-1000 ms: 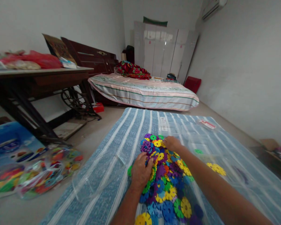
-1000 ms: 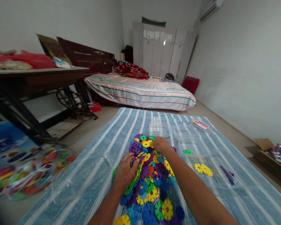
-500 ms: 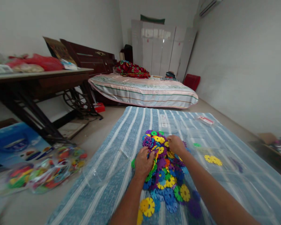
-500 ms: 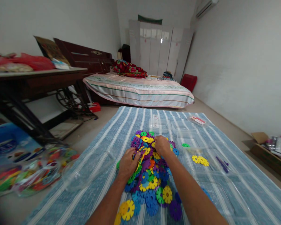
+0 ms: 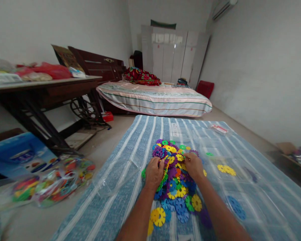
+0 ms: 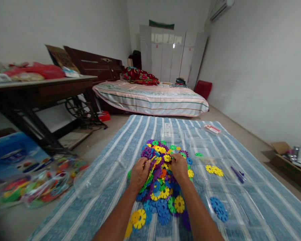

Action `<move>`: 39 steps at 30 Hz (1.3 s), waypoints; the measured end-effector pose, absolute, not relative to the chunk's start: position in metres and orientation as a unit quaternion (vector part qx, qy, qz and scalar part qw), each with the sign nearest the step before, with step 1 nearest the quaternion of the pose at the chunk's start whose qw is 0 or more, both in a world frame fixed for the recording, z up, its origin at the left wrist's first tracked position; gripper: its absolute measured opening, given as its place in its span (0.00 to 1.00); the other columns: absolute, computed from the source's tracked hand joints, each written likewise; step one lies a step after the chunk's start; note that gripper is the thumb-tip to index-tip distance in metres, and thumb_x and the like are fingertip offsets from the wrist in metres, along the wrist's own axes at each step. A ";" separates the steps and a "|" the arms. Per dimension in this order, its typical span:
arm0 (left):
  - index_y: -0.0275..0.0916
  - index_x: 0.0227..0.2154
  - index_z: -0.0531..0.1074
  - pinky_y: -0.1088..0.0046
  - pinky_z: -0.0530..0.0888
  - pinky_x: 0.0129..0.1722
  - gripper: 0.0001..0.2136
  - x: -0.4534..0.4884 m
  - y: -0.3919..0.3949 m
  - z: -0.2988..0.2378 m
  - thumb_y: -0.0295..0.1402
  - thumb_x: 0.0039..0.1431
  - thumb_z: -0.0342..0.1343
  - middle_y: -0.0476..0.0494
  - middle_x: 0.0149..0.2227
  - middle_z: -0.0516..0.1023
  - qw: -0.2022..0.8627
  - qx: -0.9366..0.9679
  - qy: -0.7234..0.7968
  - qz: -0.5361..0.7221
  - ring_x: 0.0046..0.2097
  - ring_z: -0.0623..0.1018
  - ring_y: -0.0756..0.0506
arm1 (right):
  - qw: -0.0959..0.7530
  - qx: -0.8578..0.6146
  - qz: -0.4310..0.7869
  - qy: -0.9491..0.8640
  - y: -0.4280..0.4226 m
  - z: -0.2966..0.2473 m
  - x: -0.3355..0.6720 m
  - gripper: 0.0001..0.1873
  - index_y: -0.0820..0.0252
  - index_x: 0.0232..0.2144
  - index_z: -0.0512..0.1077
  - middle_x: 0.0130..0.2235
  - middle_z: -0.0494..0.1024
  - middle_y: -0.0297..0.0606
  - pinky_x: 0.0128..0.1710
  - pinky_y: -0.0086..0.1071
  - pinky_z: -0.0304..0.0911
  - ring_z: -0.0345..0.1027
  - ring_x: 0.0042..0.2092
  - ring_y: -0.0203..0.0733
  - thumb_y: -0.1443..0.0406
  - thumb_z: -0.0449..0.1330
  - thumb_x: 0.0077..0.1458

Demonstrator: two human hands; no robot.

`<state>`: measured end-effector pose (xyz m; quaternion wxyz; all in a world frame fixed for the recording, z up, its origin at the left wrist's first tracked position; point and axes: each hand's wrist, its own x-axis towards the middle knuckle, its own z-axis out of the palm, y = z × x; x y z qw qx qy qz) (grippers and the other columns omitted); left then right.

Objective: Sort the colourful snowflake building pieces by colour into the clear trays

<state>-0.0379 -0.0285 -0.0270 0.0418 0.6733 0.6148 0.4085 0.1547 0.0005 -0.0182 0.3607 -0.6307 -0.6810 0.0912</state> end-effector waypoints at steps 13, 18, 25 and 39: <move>0.42 0.36 0.69 0.68 0.72 0.48 0.08 -0.043 -0.026 -0.029 0.34 0.60 0.45 0.43 0.40 0.77 0.022 0.683 0.619 0.387 0.44 0.76 0.46 | 0.510 -0.604 0.114 -0.601 -0.040 -0.029 0.166 0.17 0.57 0.32 0.74 0.37 0.78 0.40 0.47 0.39 0.64 0.71 0.42 0.43 0.70 0.47 0.47; 0.41 0.35 0.70 0.67 0.73 0.46 0.09 -0.045 -0.024 -0.029 0.35 0.60 0.45 0.42 0.39 0.77 0.018 0.690 0.618 0.376 0.43 0.76 0.45 | 0.515 -0.607 0.112 -0.595 -0.046 -0.033 0.164 0.15 0.57 0.33 0.73 0.39 0.77 0.40 0.48 0.38 0.63 0.70 0.44 0.42 0.70 0.47 0.48; 0.39 0.36 0.70 0.67 0.73 0.47 0.10 -0.047 -0.022 -0.029 0.36 0.60 0.45 0.41 0.39 0.77 0.011 0.694 0.615 0.375 0.44 0.76 0.45 | 0.477 -0.629 0.084 -0.608 -0.047 -0.040 0.167 0.14 0.59 0.36 0.73 0.43 0.75 0.43 0.49 0.37 0.62 0.67 0.47 0.43 0.68 0.50 0.50; 0.42 0.36 0.70 0.68 0.73 0.47 0.09 -0.049 -0.022 -0.031 0.36 0.59 0.46 0.43 0.40 0.77 0.026 0.686 0.623 0.376 0.44 0.77 0.45 | 0.305 -0.661 0.039 -0.685 -0.031 -0.017 0.155 0.15 0.59 0.24 0.73 0.29 0.74 0.41 0.37 0.31 0.54 0.65 0.34 0.41 0.67 0.50 0.58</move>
